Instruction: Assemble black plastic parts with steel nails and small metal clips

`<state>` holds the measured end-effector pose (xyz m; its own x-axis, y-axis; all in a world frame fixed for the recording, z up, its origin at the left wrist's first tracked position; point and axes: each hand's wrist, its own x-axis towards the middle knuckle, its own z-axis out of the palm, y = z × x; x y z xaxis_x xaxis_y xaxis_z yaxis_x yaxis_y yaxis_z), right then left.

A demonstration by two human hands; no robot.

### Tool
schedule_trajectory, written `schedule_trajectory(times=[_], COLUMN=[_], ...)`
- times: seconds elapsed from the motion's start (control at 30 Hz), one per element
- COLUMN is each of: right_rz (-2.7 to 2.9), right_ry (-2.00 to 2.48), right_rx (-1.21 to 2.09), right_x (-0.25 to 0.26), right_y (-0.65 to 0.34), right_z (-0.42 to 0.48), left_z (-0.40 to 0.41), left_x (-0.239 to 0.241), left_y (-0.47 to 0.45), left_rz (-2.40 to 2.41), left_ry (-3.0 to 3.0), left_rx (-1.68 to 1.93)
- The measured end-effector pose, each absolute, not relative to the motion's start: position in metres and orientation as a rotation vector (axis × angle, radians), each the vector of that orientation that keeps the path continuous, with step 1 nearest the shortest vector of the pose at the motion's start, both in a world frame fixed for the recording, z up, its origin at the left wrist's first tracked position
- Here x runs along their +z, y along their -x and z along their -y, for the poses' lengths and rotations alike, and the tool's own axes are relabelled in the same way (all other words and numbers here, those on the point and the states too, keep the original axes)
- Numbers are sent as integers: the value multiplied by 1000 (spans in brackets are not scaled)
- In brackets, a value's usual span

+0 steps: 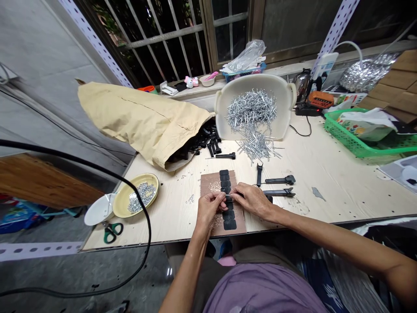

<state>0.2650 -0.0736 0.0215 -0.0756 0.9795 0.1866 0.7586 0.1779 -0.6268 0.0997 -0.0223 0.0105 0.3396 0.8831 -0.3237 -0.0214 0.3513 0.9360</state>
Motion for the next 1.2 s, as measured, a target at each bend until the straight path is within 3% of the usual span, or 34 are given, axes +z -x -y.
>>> schedule_trajectory(times=[0.53,0.93,1.1,1.2], right_rz=[1903,1888,1994,1989], right_ry=[1629,1645,1678,1650], right_rx=[359,401,194,248], right_x=[25,19,17,18], right_y=[-266,-266,-261,-263], right_z=[78,75,77,75], left_z=[14,16,18,17], left_x=[10,10,12,11], left_y=[-98,-101,-103,-102], left_rz=[-877,-986,-1015,-1000], left_ry=[-664,-813,-857,-868], left_rx=[668,686,720,733])
